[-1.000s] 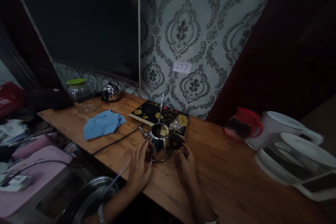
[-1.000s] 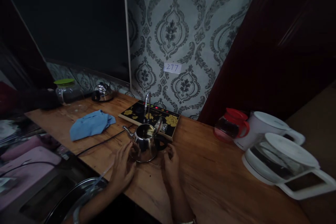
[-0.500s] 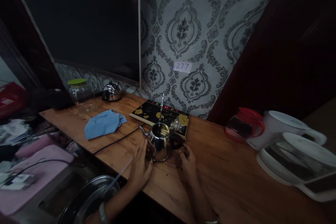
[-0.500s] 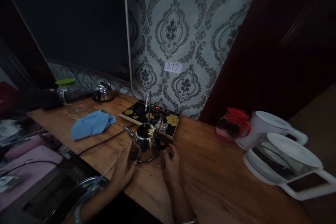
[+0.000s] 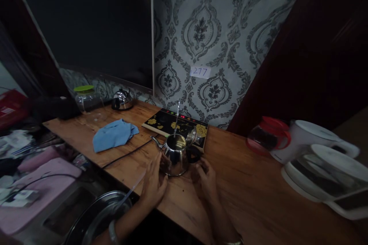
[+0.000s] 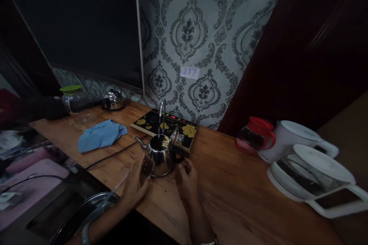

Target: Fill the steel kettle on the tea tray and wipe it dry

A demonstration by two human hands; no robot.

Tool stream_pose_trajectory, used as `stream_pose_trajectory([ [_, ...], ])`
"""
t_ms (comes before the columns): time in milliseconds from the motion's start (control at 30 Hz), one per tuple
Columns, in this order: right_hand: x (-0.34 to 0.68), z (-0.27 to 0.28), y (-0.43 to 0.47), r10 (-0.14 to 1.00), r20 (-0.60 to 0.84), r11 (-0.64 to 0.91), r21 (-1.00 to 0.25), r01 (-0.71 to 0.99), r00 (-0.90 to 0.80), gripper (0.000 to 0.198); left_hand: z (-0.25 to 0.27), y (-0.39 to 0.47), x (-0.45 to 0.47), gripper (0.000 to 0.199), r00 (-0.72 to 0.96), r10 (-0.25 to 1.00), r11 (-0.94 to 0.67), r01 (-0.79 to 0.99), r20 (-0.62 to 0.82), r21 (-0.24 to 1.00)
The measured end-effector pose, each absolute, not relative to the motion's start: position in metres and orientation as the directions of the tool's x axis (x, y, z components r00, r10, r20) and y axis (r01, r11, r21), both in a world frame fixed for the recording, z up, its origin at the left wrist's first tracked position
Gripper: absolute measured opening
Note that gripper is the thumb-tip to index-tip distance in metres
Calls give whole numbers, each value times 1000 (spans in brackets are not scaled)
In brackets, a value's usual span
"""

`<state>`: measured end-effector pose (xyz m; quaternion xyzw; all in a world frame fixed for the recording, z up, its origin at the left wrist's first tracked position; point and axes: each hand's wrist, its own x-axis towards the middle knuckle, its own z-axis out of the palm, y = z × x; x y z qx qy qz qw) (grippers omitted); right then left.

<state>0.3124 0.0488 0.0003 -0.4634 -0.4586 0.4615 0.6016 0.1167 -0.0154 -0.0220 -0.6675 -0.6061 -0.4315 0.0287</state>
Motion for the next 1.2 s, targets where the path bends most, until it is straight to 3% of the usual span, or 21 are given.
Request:
stream_pose_trajectory([
  [300, 309, 7, 42, 988, 111, 133, -963, -233, 107, 41, -20, -16, 117, 73, -107, 774, -286, 820, 624, 495],
  [500, 315, 0, 47, 993, 103, 112, -968, -225, 54, 51, -22, -16, 116, 72, -93, 775, -292, 824, 625, 485],
  [1200, 318, 10, 43, 998, 53, 45, -958, -284, -20, 45, -14, -21, 119, 71, -79, 779, -298, 826, 621, 479],
])
